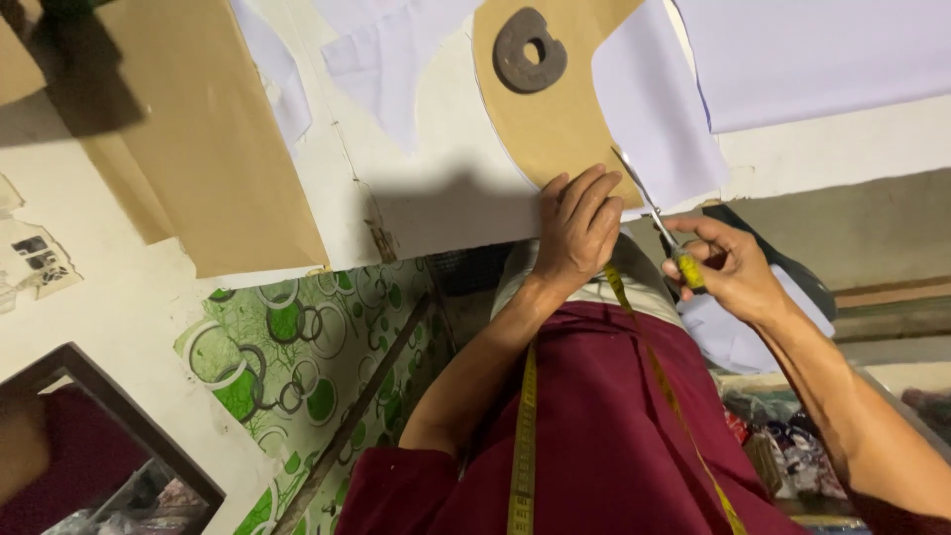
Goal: The person traces a curved cardboard pattern onto a white fabric using a pencil. They then use scissors to cut the fabric along the traced outline, removing the excess material.
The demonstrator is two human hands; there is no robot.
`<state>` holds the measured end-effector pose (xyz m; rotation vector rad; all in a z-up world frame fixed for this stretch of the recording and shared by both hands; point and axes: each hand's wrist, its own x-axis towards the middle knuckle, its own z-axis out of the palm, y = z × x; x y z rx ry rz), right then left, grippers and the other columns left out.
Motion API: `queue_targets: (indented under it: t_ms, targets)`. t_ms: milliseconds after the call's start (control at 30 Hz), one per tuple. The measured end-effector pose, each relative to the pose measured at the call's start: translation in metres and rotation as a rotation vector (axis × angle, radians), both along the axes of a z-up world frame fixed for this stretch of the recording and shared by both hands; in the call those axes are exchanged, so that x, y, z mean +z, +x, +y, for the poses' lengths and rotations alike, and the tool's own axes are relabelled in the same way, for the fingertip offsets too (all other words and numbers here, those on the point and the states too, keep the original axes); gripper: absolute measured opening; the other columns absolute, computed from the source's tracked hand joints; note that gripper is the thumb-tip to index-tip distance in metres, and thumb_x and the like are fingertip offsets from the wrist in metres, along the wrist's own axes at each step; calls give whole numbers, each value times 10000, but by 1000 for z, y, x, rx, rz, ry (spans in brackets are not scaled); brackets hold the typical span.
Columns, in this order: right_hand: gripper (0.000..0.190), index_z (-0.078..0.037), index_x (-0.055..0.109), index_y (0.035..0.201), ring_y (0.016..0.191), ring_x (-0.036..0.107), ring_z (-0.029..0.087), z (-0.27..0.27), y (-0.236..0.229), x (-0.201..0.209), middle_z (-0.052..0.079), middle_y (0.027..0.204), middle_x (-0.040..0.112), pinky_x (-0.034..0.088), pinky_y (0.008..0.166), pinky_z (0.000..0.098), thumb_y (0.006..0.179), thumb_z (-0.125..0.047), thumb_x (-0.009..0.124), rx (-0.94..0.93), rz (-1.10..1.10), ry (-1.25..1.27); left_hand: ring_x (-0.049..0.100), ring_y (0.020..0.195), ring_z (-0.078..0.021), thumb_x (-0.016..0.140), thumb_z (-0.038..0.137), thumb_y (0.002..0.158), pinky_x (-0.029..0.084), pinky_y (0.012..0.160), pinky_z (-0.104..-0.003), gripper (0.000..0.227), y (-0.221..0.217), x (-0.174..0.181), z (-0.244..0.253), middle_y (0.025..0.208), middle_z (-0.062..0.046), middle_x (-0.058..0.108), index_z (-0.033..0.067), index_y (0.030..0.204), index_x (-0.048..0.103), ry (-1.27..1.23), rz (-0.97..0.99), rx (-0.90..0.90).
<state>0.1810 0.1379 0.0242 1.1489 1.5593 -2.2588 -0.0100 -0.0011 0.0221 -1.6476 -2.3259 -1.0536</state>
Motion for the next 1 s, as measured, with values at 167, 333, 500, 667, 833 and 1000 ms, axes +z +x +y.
queue_targets:
  t_ms: [167, 333, 500, 667, 833, 1000]
  targets:
    - [534, -11, 616, 1369, 408, 579, 120, -2, 0, 2, 8, 517, 552, 552, 495, 244, 851, -34, 742, -6, 34, -6, 650, 1187, -299, 592, -26, 972, 424, 1020, -443, 98, -2, 1, -3, 1196, -135, 702, 41, 950, 660, -14, -7, -18]
    - [491, -34, 631, 1362, 447, 594, 150, -1, -13, 13, 48, 580, 610, 549, 551, 292, 880, -49, 723, 12, -46, 13, 654, 1199, -299, 582, -12, 987, 442, 1016, -426, 90, -6, 6, -4, 1204, -138, 699, 29, 971, 661, 3, -15, -35]
    - [531, 69, 611, 1339, 414, 647, 213, -7, -13, -15, 192, 618, 644, 545, 465, 317, 839, -36, 757, -83, 178, 19, 688, 1137, -305, 550, 119, 1033, 499, 991, -438, 103, -1, -19, 0, 1178, -127, 675, 57, 1013, 630, 161, 37, 15]
    - [496, 93, 608, 1308, 416, 643, 193, -15, -12, -23, 169, 601, 627, 537, 449, 285, 839, 17, 752, -122, 187, 25, 693, 1125, -310, 535, 81, 1033, 503, 974, -429, 94, -2, -18, -2, 1179, -135, 674, 30, 1026, 614, 165, -29, 5]
    - [479, 95, 615, 1294, 397, 642, 206, -13, -24, -11, 185, 572, 629, 533, 433, 287, 848, -10, 751, -137, 185, 21, 696, 1107, -330, 532, 66, 1034, 512, 934, -430, 72, -9, -14, -3, 1150, -142, 664, 34, 1039, 596, 180, -81, -1]
    - [462, 93, 608, 1285, 397, 638, 199, -11, -44, 3, 175, 575, 616, 525, 425, 292, 875, -70, 746, -153, 189, 19, 703, 1047, -356, 512, 51, 1038, 511, 859, -424, 58, -15, -2, -3, 1113, -154, 656, 31, 1044, 566, 212, -127, -19]
